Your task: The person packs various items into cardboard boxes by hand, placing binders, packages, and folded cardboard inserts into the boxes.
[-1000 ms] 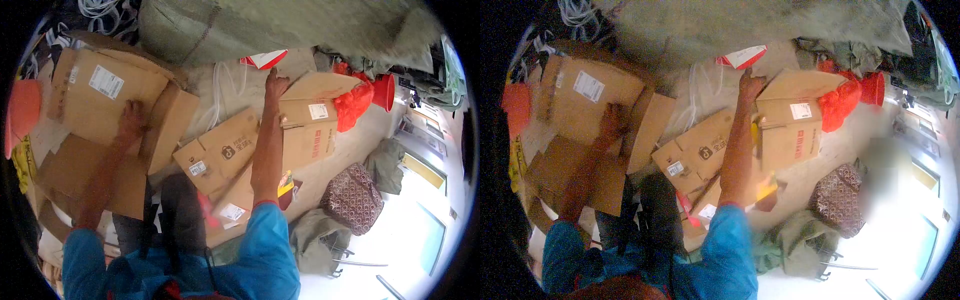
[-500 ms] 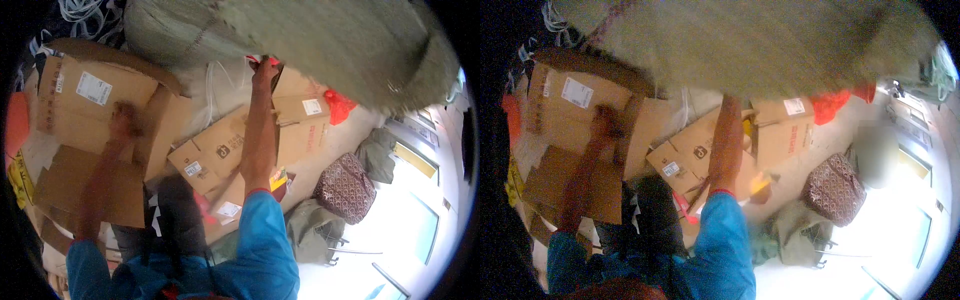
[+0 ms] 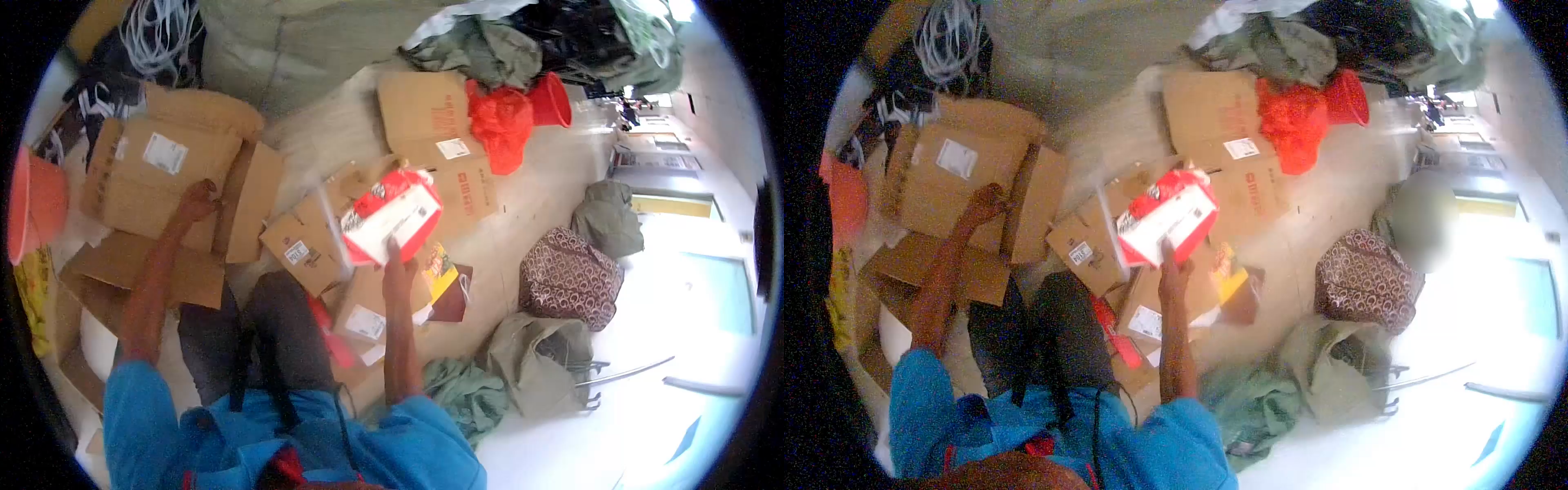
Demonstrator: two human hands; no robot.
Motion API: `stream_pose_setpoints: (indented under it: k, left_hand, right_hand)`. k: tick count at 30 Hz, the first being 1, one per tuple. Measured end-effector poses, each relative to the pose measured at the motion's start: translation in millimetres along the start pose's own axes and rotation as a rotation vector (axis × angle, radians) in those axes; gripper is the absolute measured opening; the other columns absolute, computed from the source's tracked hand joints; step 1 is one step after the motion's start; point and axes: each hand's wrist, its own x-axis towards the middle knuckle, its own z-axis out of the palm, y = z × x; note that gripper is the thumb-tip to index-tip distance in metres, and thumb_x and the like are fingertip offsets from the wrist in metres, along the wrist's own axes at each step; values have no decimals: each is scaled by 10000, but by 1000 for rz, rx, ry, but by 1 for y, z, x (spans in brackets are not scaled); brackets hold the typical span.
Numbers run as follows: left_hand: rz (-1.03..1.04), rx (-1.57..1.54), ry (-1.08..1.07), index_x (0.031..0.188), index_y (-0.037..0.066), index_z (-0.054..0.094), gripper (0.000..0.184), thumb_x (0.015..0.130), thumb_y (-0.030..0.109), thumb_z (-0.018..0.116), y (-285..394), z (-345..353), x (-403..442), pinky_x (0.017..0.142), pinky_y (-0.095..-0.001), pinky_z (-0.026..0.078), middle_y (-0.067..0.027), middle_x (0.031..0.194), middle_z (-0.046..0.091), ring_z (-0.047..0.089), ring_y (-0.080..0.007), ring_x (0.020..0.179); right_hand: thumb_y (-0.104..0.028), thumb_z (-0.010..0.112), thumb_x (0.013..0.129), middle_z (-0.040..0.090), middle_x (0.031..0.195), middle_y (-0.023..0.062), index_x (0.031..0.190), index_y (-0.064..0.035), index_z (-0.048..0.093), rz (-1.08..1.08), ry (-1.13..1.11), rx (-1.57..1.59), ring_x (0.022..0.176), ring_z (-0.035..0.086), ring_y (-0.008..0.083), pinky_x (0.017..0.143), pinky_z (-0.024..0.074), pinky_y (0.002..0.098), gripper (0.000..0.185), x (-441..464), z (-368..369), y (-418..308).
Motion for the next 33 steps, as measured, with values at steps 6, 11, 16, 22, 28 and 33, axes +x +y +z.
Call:
stream_pose_setpoints:
  k: [6,11,16,22,28,33]
  left_hand:
    - [247,-852,88,1146,12,533,394,797,142,658,155,-54,-152,806,-278,474,-68,946,617,574,-137,919]
    - [275,-1010,129,1208,14,492,477,792,147,685,224,-38,-269,816,-298,484,-78,1036,610,589,-168,912]
    - [148,-1357,310,1109,-25,567,430,748,149,724,184,-20,-329,753,-308,496,-113,1013,632,612,-167,866]
    - [8,-1517,651,1087,-10,586,446,710,139,771,121,-24,-385,725,-305,506,-83,971,646,615,-163,800]
    - [-128,-1341,1357,1053,-15,593,387,763,209,719,-27,-64,-496,718,-296,523,-88,916,652,635,-173,778]
    - [-229,-1376,1539,1010,-7,588,338,758,169,729,-177,-46,-538,684,-289,530,-110,906,658,646,-188,729]
  right_hand:
    - [-210,656,837,614,789,3,944,-11,653,-12,-52,-17,669,527,70,576,433,248,225,-113,-3,-23]
    - [-194,655,840,639,960,82,1074,14,600,-116,-362,33,875,578,143,783,466,294,317,-169,28,-30]
    - [-241,640,846,630,951,81,1078,33,583,-90,-628,-102,844,571,147,752,468,304,363,-203,40,-45]
    - [-274,605,870,639,805,89,1096,24,584,-47,-1138,-34,730,616,176,644,493,286,375,-240,74,-21]
    - [-227,601,870,625,771,107,1071,33,598,26,-982,-179,642,610,177,589,511,298,328,-247,58,-6]
    - [-235,621,849,590,707,78,938,33,615,158,-773,-213,598,585,177,549,495,296,282,-215,25,33]
